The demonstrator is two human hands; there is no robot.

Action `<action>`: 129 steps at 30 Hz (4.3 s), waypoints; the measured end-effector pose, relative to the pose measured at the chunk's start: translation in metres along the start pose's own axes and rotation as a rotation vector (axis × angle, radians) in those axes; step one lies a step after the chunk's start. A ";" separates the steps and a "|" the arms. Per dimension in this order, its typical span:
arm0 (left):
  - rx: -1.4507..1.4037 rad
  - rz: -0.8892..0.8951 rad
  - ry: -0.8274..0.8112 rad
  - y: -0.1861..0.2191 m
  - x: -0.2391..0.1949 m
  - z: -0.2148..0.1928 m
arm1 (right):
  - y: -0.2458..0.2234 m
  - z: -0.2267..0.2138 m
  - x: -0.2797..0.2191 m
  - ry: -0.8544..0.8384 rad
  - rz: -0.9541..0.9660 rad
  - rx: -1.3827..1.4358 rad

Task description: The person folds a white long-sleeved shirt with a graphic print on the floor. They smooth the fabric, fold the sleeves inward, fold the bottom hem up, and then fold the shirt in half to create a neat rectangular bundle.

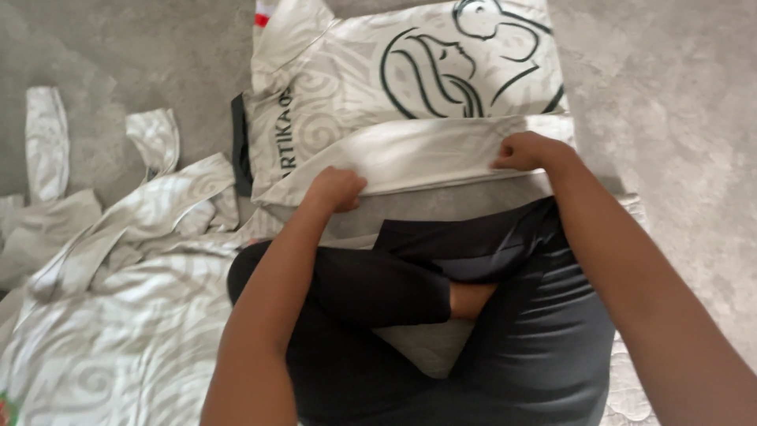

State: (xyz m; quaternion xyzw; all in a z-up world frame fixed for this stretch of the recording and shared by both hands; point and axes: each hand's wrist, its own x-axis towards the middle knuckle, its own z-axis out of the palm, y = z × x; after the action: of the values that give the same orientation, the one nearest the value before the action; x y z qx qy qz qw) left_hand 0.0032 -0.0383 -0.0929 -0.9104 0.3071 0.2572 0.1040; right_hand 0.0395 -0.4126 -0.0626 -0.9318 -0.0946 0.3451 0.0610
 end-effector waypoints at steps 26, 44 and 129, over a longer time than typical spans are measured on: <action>-0.123 -0.021 -0.199 0.010 -0.003 -0.025 | -0.041 -0.035 -0.014 -0.136 0.145 -0.044; -0.231 -0.351 0.063 -0.119 0.028 -0.104 | -0.055 -0.111 0.031 0.182 0.032 -0.047; -0.702 -0.545 0.472 -0.117 -0.016 -0.053 | -0.230 -0.064 0.088 0.855 -0.497 0.643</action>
State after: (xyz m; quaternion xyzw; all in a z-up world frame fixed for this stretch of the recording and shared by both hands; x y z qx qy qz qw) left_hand 0.0855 0.0441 -0.0362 -0.9708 -0.0317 0.0955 -0.2176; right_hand 0.1160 -0.1722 -0.0283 -0.8729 -0.1680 -0.0746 0.4520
